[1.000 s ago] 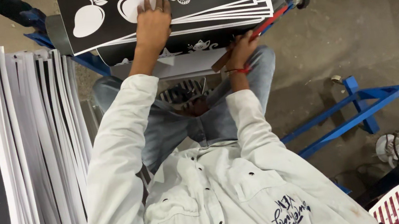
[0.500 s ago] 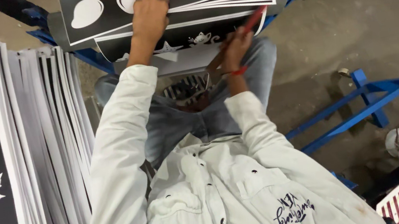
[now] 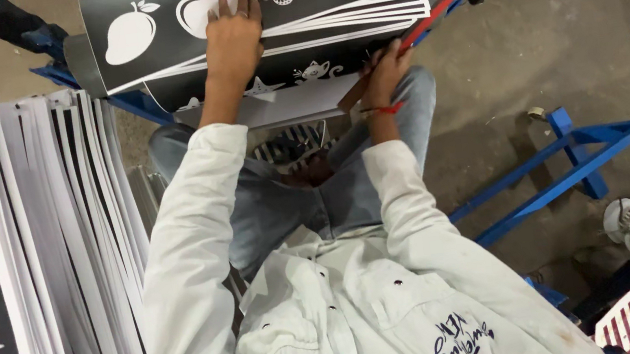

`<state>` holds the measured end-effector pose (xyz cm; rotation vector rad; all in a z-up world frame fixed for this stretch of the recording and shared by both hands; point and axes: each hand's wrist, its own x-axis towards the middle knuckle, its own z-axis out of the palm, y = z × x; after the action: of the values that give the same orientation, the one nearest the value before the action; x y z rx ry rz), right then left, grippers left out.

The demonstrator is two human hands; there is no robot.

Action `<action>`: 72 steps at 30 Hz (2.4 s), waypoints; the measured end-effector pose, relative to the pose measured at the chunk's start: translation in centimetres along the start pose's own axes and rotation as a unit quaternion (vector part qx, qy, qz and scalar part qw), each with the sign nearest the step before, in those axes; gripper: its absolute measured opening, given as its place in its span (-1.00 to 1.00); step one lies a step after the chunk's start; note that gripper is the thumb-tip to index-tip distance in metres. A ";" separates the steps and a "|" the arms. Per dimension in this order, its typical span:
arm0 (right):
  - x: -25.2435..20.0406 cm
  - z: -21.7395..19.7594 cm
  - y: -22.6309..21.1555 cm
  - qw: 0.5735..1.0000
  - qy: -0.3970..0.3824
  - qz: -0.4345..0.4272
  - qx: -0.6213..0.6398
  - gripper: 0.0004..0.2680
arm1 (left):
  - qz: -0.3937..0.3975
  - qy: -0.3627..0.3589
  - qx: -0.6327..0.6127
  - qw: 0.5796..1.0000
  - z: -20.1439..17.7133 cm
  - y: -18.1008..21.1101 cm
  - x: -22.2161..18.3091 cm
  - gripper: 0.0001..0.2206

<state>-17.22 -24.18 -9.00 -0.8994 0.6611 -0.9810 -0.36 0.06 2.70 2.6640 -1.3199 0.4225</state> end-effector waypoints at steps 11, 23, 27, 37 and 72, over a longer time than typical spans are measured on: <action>-21.0 8.4 6.6 0.845 -0.439 -0.076 -0.296 -0.72 | -0.015 0.093 -0.021 0.995 1.7 -0.7 0.4 -0.59; -18.4 12.7 4.0 0.619 -0.616 -0.289 -0.392 -0.73 | -0.058 0.200 -0.046 0.977 2.1 -0.4 0.9 -0.79; -18.3 12.9 3.9 0.611 -0.619 -0.294 -0.397 -0.73 | -0.050 0.212 -0.039 0.975 2.6 -0.3 0.3 -0.84; -19.1 13.7 4.3 0.616 -0.599 -0.308 -0.409 -0.71 | -0.064 0.208 -0.031 0.976 2.3 -0.2 0.5 -0.88; -15.9 11.9 0.7 0.618 -0.622 -0.337 -0.342 -0.76 | -0.013 0.250 -0.163 0.954 4.8 -1.2 1.3 -0.87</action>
<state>-14.01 -5.69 -2.61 -2.2894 -0.6655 -0.4319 2.27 -1.34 -1.49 2.1107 -1.0833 0.7419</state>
